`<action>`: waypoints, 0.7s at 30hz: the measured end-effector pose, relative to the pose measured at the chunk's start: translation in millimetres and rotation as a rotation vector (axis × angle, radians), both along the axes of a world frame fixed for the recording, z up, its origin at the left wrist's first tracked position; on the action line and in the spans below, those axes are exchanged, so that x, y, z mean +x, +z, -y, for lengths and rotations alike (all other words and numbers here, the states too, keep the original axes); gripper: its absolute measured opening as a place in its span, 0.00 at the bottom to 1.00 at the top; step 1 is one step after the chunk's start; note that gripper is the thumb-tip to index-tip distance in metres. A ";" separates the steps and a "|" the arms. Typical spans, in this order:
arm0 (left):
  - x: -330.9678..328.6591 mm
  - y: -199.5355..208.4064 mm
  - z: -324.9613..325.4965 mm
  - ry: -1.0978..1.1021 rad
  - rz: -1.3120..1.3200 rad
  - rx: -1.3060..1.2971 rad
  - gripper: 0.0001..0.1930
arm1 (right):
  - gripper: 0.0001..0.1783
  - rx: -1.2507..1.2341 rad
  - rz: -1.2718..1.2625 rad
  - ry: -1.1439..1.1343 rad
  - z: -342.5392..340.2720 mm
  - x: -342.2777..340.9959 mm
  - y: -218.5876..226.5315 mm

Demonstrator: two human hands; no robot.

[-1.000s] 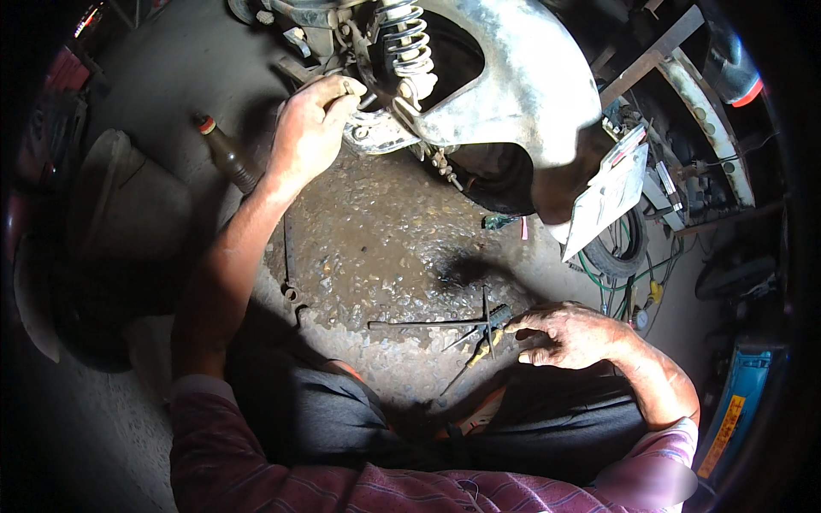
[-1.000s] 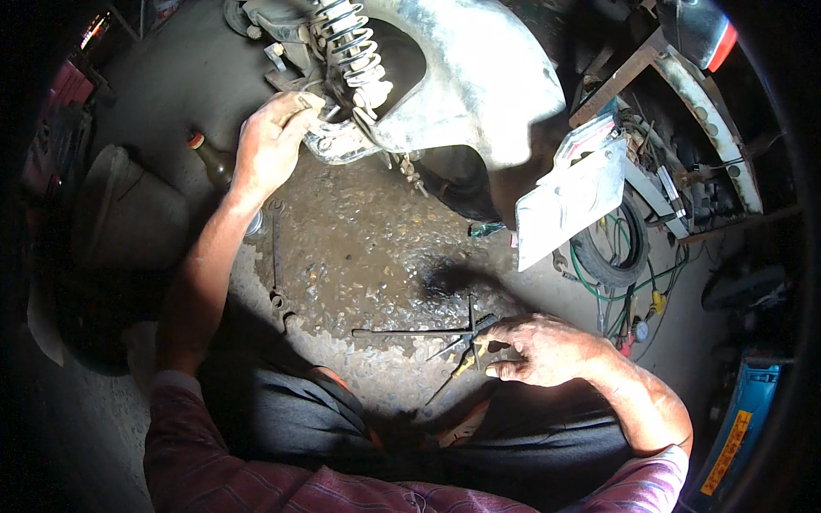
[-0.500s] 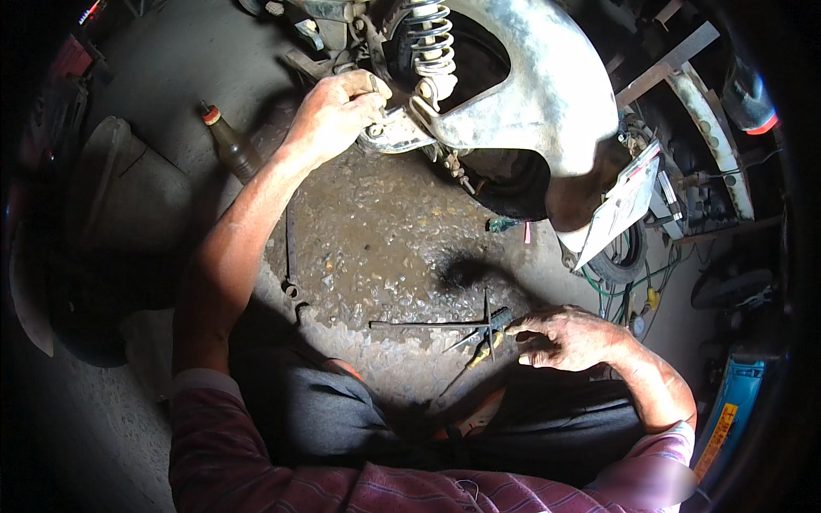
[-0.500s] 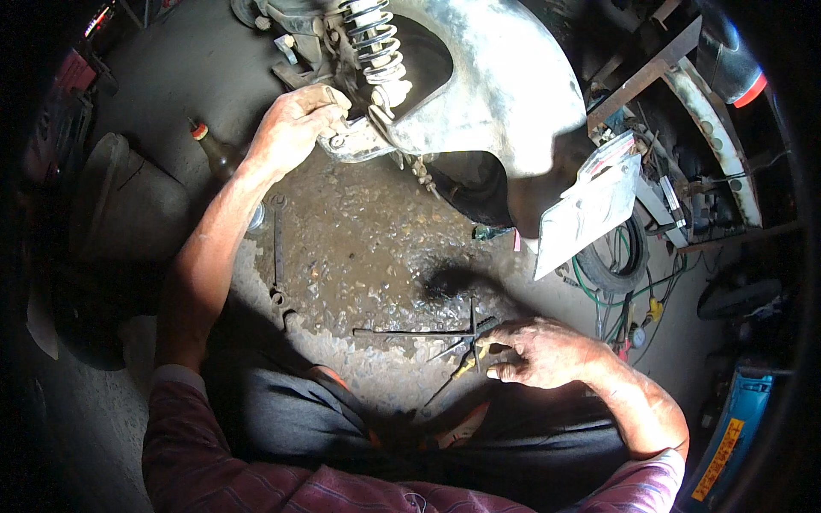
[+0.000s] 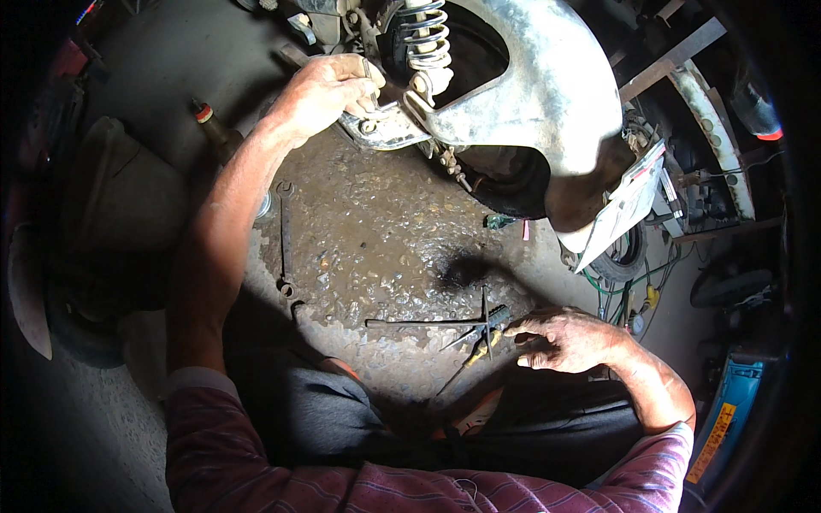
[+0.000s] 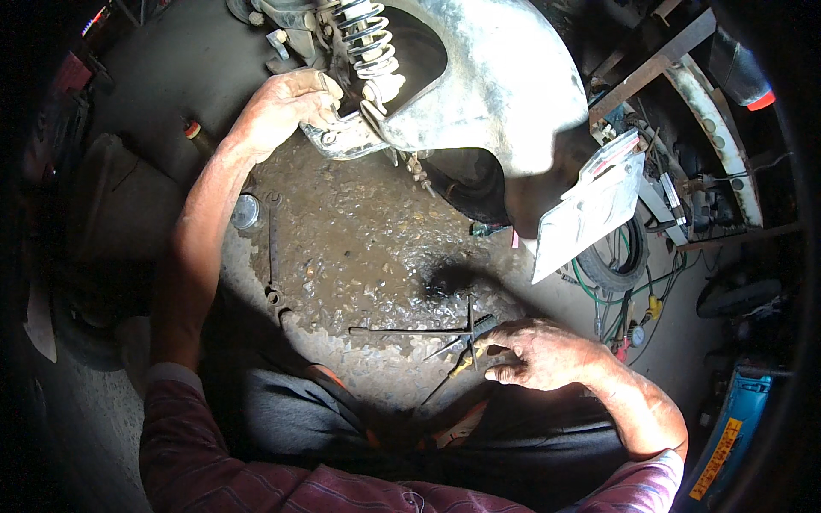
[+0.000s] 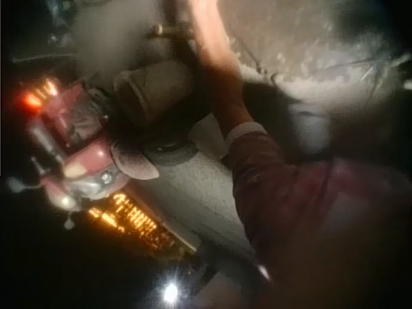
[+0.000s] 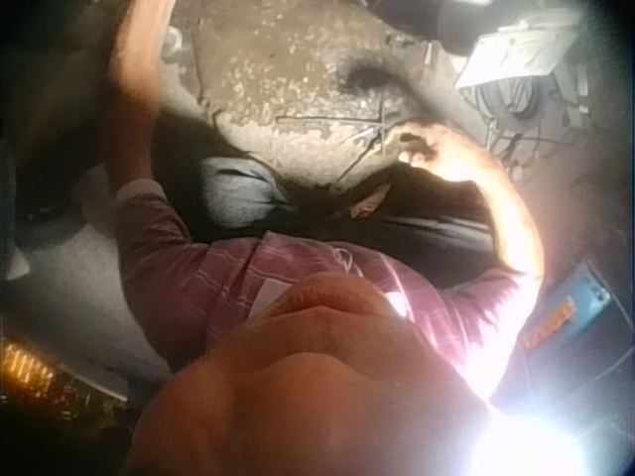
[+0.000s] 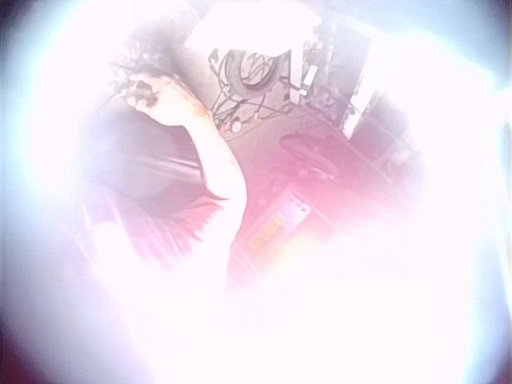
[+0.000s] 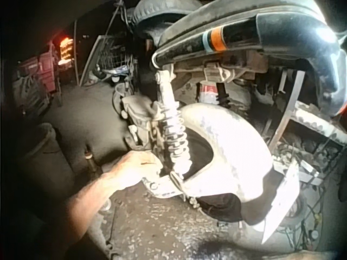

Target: The person is working on the rear suspension of a motorcycle, using a wrench to tighten or loosen bolts on the shock absorber assembly. The person adjusts components and repositions tools while seated on the floor.

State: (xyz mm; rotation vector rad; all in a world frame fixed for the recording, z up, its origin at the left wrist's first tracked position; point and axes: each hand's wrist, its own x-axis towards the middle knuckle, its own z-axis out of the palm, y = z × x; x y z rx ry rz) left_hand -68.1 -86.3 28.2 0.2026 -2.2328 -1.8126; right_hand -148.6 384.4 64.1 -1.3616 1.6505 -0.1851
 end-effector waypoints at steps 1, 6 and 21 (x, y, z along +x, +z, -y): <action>-0.4 -0.1 0.3 0.001 0.003 0.003 0.08 | 0.29 -0.040 -0.002 0.008 -0.3 -0.1 -1.1; -2.3 -3.1 0.3 0.045 0.029 0.110 0.08 | 0.29 0.010 0.002 0.009 2.1 -1.8 -2.2; -1.5 -6.8 -3.1 0.102 0.062 0.230 0.08 | 0.28 0.106 0.067 -0.028 8.5 -2.2 1.5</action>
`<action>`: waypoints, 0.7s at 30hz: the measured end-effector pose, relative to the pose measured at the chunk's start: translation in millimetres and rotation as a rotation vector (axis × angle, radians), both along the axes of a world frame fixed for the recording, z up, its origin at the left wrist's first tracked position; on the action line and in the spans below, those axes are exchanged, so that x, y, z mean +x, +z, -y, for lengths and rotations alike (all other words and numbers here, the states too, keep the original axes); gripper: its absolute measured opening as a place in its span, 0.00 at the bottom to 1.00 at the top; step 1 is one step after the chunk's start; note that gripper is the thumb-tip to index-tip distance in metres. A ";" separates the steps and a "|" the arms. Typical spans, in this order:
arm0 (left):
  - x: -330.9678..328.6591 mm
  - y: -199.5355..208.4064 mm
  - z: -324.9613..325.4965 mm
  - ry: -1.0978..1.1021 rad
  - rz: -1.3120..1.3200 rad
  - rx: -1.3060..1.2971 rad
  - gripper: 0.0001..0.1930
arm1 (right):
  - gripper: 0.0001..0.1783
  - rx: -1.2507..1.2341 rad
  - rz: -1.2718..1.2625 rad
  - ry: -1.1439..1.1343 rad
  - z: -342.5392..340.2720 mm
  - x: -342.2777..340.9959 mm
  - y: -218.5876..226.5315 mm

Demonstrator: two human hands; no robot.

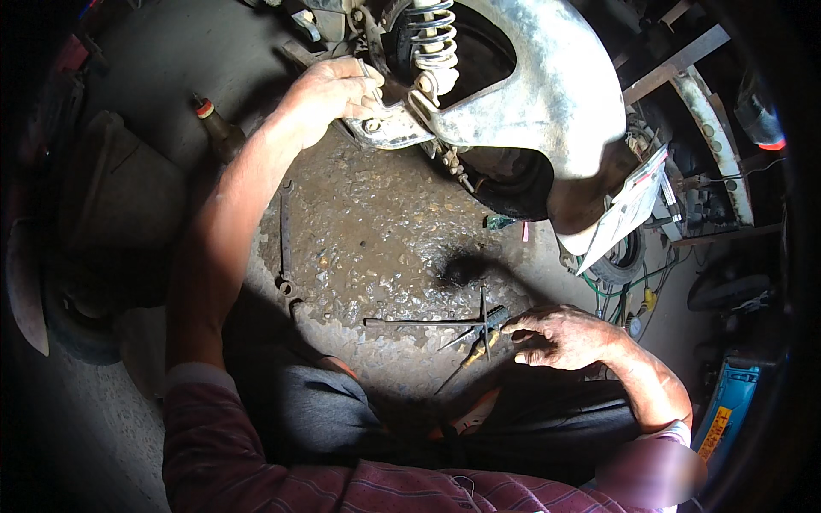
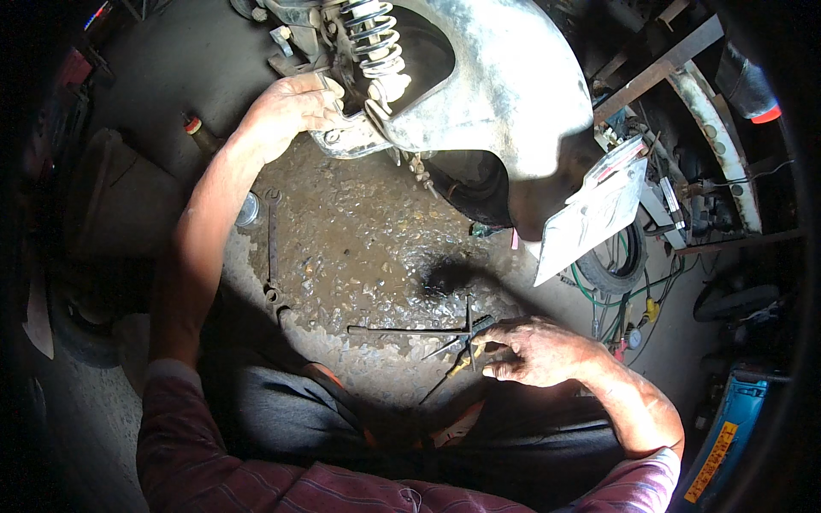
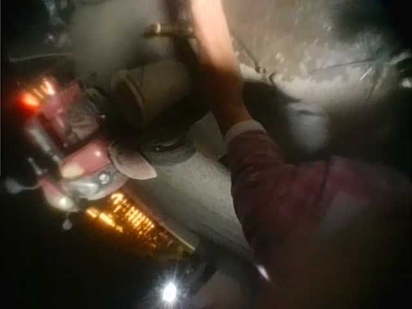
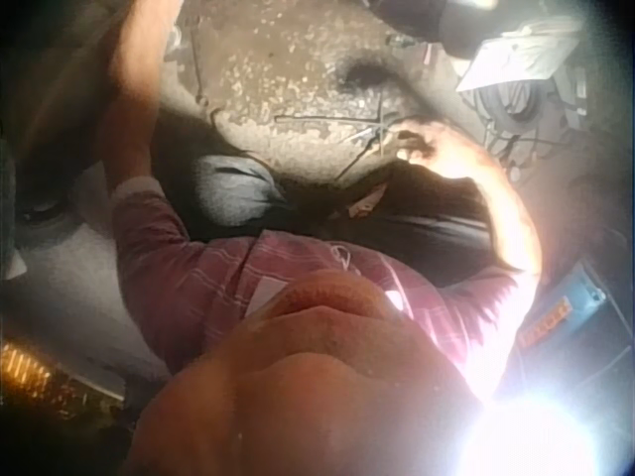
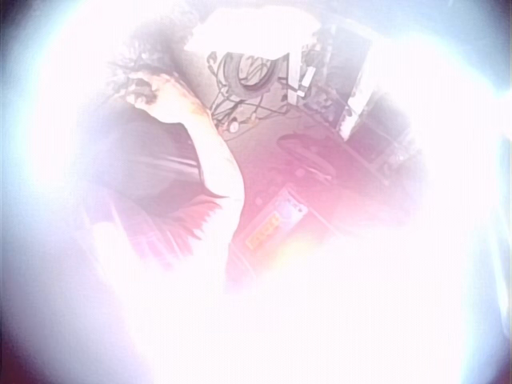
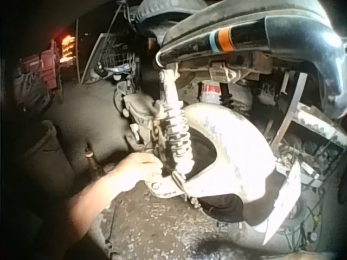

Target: The person is working on the rear suspension of a motorcycle, using a wrench to tighten or loosen bolts on the shock absorber assembly. The person adjusts components and repositions tools while seated on the floor.

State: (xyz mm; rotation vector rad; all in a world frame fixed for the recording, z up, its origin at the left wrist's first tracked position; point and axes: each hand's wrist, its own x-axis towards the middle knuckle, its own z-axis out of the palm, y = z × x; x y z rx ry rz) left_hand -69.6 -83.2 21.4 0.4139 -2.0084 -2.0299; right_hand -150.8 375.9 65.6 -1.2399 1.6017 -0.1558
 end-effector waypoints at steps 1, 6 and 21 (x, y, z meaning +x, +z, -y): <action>-0.5 -0.4 2.6 -0.001 0.025 0.071 0.08 | 0.28 -0.023 0.005 0.010 0.1 -0.3 -0.3; -4.7 -8.2 9.0 0.031 0.046 0.092 0.08 | 0.29 -0.055 -0.032 0.012 -2.1 0.8 -2.7; 28.4 5.8 -74.9 0.111 -0.409 -1.343 0.08 | 0.27 -0.102 -0.036 0.017 0.1 3.4 -0.9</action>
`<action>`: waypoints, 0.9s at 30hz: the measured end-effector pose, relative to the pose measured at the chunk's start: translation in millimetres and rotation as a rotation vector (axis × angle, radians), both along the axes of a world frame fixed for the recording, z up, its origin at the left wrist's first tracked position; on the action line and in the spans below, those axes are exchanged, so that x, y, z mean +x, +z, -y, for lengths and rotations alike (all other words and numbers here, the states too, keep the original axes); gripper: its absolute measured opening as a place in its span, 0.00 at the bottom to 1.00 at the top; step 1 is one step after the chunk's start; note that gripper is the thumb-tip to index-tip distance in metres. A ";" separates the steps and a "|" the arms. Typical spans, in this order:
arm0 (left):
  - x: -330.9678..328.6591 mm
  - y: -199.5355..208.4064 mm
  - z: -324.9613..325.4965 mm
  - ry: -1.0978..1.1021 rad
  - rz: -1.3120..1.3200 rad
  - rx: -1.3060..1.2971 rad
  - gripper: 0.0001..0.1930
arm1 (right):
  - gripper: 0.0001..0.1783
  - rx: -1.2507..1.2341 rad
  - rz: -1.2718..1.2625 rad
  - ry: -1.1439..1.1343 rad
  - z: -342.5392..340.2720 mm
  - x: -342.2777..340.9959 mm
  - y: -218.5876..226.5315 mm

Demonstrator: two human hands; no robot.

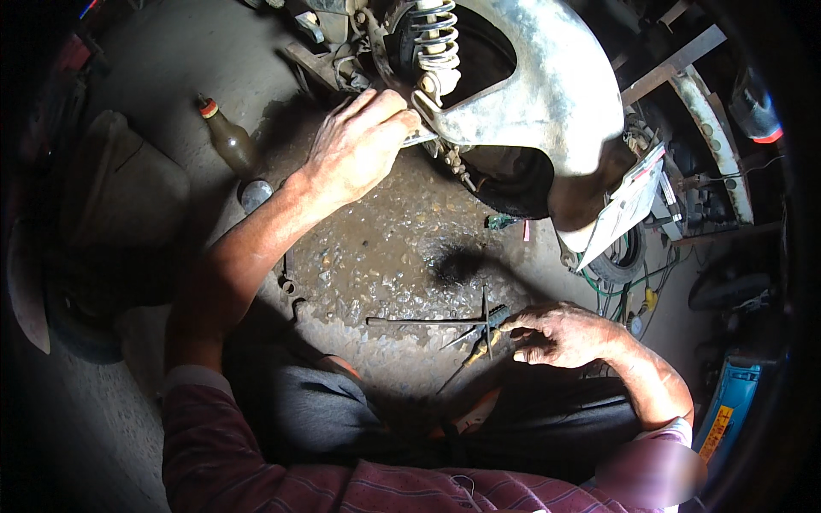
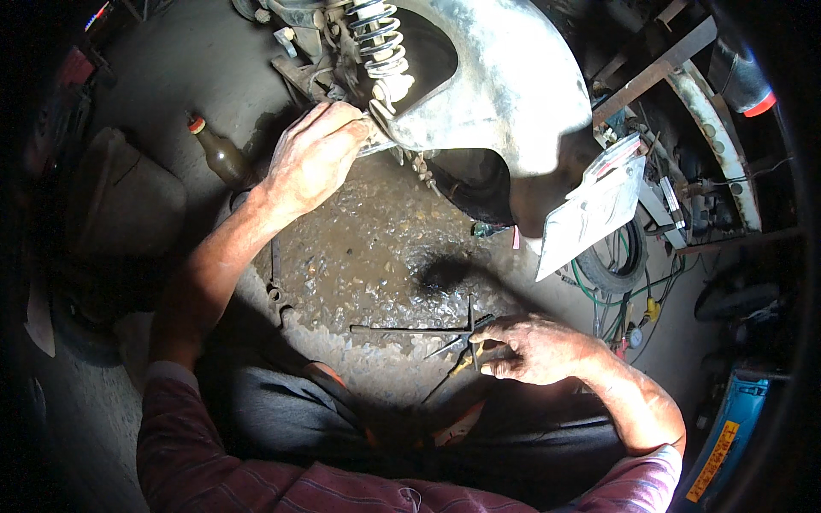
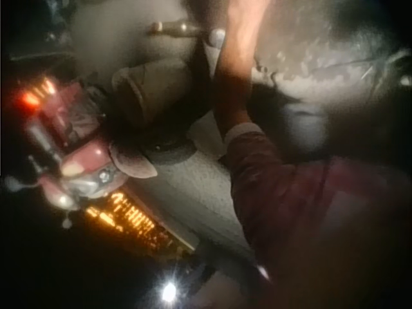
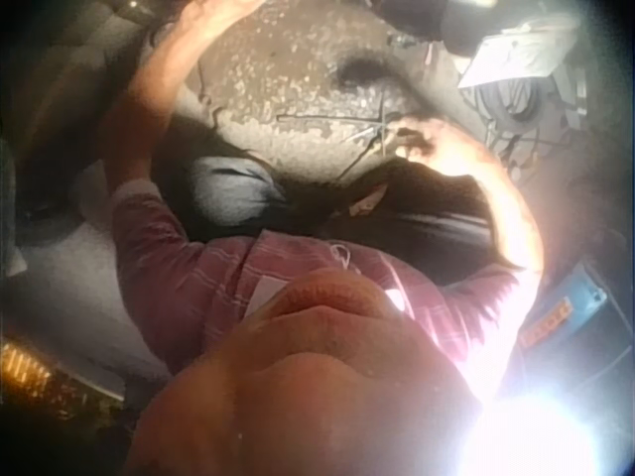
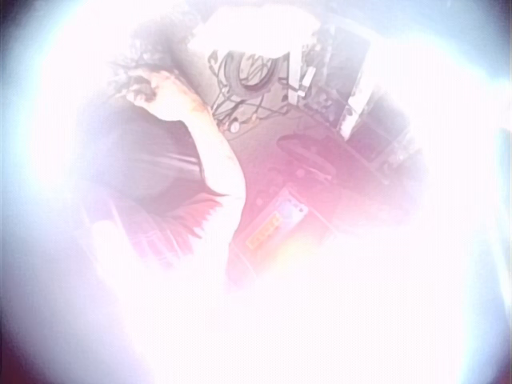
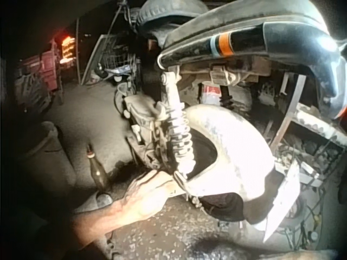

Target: The person is working on the rear suspension of a motorcycle, using a wrench to tighten or loosen bolts on the shock absorber assembly. The person adjusts components and repositions tools while seated on the floor.

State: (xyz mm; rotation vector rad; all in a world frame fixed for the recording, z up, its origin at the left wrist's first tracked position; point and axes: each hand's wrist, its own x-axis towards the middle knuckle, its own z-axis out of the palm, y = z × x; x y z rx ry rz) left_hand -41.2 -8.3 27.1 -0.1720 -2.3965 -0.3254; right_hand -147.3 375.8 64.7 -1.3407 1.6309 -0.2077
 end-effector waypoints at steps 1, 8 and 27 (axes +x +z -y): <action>0.8 0.5 1.7 0.022 -0.004 -0.044 0.08 | 0.27 -0.021 -0.005 0.007 0.5 0.3 1.8; -1.0 9.3 -2.1 0.053 0.082 -0.189 0.08 | 0.31 0.105 0.021 -0.022 -1.7 1.8 13.4; -14.3 -4.1 48.0 -0.015 0.277 0.821 0.10 | 0.29 0.004 -0.033 -0.003 -5.9 3.5 11.7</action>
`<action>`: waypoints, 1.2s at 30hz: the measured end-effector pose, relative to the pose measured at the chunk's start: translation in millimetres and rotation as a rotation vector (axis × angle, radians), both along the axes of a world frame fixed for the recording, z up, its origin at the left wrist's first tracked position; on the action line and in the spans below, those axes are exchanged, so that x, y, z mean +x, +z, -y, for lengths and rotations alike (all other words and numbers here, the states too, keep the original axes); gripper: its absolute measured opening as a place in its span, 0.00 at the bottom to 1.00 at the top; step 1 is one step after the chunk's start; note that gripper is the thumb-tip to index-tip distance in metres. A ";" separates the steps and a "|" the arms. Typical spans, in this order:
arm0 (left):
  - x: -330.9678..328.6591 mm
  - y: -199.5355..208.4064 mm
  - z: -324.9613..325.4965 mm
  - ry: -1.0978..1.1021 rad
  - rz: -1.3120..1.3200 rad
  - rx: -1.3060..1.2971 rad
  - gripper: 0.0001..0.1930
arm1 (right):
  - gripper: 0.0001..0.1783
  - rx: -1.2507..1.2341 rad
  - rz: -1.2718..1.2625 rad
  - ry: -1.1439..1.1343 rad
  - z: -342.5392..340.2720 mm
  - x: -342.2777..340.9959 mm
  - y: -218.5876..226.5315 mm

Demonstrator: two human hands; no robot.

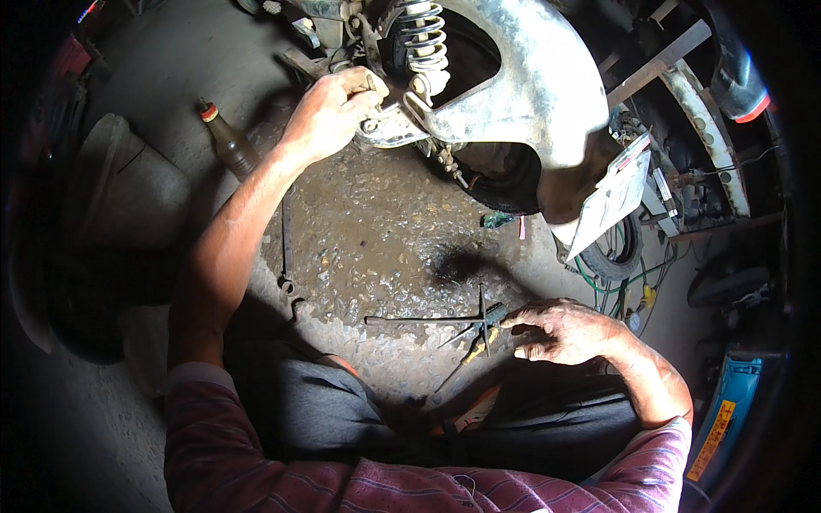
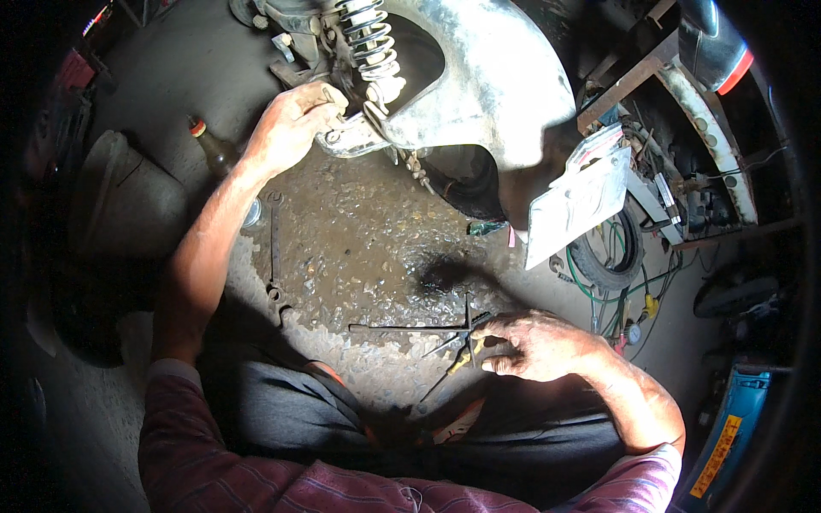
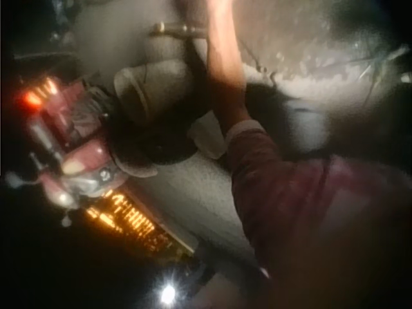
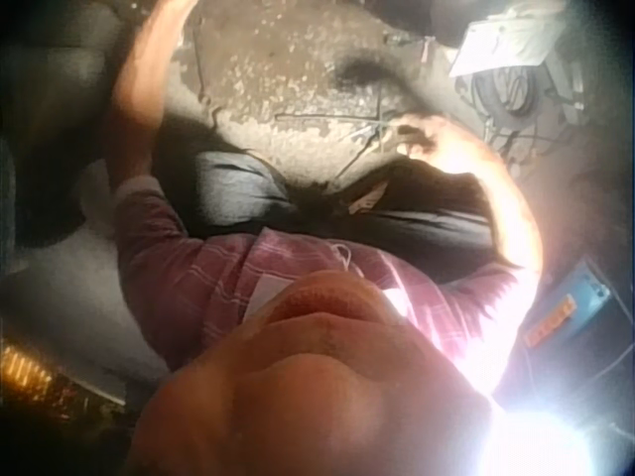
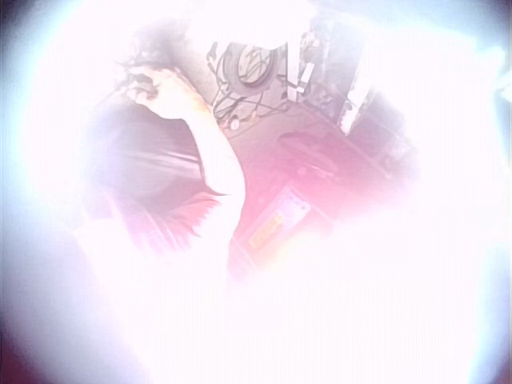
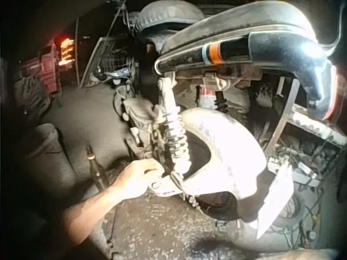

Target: The person is working on the rear suspension of a motorcycle, using a wrench to tighten or loosen bolts on the shock absorber assembly. The person adjusts components and repositions tools while seated on the floor.

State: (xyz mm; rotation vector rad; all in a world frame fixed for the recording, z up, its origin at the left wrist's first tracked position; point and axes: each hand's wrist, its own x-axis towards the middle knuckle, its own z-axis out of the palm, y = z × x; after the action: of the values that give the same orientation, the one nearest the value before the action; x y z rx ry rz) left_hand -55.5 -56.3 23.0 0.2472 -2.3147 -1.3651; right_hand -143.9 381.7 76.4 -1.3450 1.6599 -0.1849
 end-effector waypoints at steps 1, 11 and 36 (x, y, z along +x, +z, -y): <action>-1.3 0.0 0.6 -0.005 -0.003 -0.002 0.10 | 0.30 0.010 0.010 -0.001 0.1 -0.4 0.3; -2.6 13.5 -12.4 0.044 -0.056 -0.415 0.09 | 0.29 -0.001 -0.011 0.023 2.8 -0.7 -2.2; 12.5 10.9 -41.0 -0.032 -0.291 -0.907 0.09 | 0.30 0.117 0.043 -0.037 1.5 -2.5 2.4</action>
State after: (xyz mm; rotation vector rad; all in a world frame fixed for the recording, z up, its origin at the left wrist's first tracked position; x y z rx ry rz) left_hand -43.0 -15.3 33.9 -0.2558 -2.4150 -0.2314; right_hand -146.4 380.1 78.8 -1.2151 1.6348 -0.1353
